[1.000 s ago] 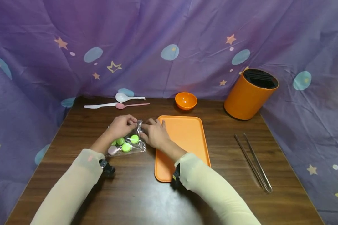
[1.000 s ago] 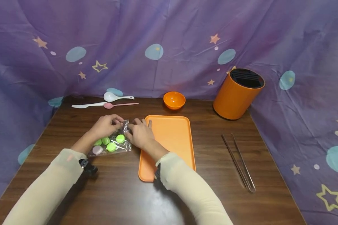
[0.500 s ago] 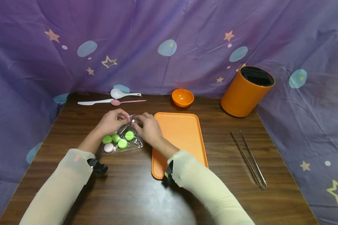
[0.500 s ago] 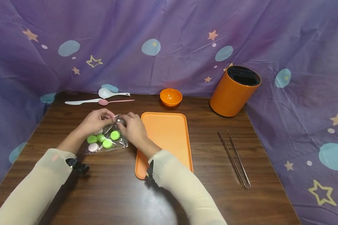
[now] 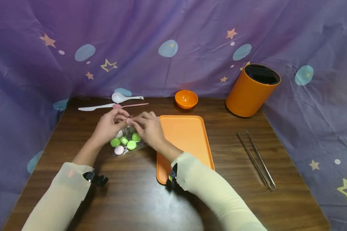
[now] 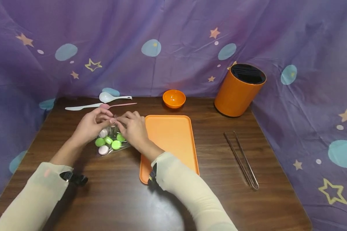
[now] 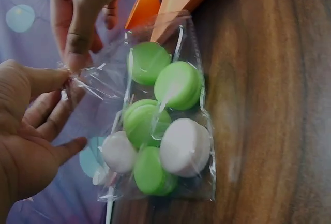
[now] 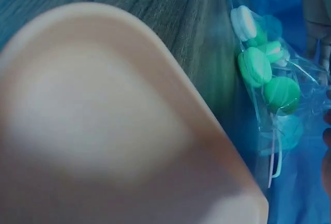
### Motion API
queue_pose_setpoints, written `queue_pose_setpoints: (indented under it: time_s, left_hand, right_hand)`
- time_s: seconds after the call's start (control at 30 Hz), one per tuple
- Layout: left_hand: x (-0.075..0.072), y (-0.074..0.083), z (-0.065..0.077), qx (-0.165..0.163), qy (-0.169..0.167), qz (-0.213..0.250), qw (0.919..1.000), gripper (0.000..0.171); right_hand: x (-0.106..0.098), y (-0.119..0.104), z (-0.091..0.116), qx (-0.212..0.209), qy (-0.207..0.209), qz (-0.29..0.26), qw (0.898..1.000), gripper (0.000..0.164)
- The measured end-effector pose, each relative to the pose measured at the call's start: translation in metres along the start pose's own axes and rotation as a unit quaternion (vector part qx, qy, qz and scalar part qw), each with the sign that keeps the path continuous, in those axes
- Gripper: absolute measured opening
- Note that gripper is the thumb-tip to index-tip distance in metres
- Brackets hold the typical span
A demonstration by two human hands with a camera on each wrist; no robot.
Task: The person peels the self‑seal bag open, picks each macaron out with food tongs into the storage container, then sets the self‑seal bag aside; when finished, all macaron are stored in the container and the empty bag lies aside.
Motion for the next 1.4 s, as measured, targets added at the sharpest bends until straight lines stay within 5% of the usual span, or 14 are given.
queue_pose_setpoints:
  time_s: [0.2, 0.53, 0.73, 1.0, 1.27, 1.4]
  left_hand:
    - [-0.013, 0.010, 0.012, 0.049, 0.085, -0.010, 0.9951, 0.027]
    - [-0.008, 0.026, 0.032, 0.107, 0.123, -0.080, 0.9834, 0.034]
    - [-0.008, 0.031, 0.040, 0.111, 0.130, -0.068, 0.9829, 0.035]
    - [-0.020, 0.041, 0.029, 0.110, 0.147, -0.076, 0.9801, 0.029]
    - [-0.011, 0.028, 0.020, 0.074, 0.088, -0.057, 0.9917, 0.037]
    - [-0.001, 0.017, 0.020, 0.054, 0.056, -0.102, 0.9918, 0.030]
  right_hand:
    - [-0.009, -0.012, -0.004, -0.038, 0.013, 0.032, 0.999, 0.013]
    - [-0.012, -0.030, 0.000, -0.136, -0.029, 0.154, 0.978, 0.016]
    - [-0.018, -0.033, 0.005, -0.149, -0.036, 0.135, 0.979, 0.012]
    - [-0.042, -0.021, -0.013, -0.131, -0.009, 0.097, 0.987, 0.009]
    - [-0.045, -0.005, -0.020, -0.093, -0.047, 0.041, 0.994, 0.014]
    - [-0.034, -0.006, -0.014, -0.086, -0.063, 0.029, 0.994, 0.015]
Point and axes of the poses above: each hand's wrist, its own z-axis away from the middle knuckle, its own x-axis out of the palm, y = z × x, the point moved 10 cm from there along -z, towards the middle knuckle
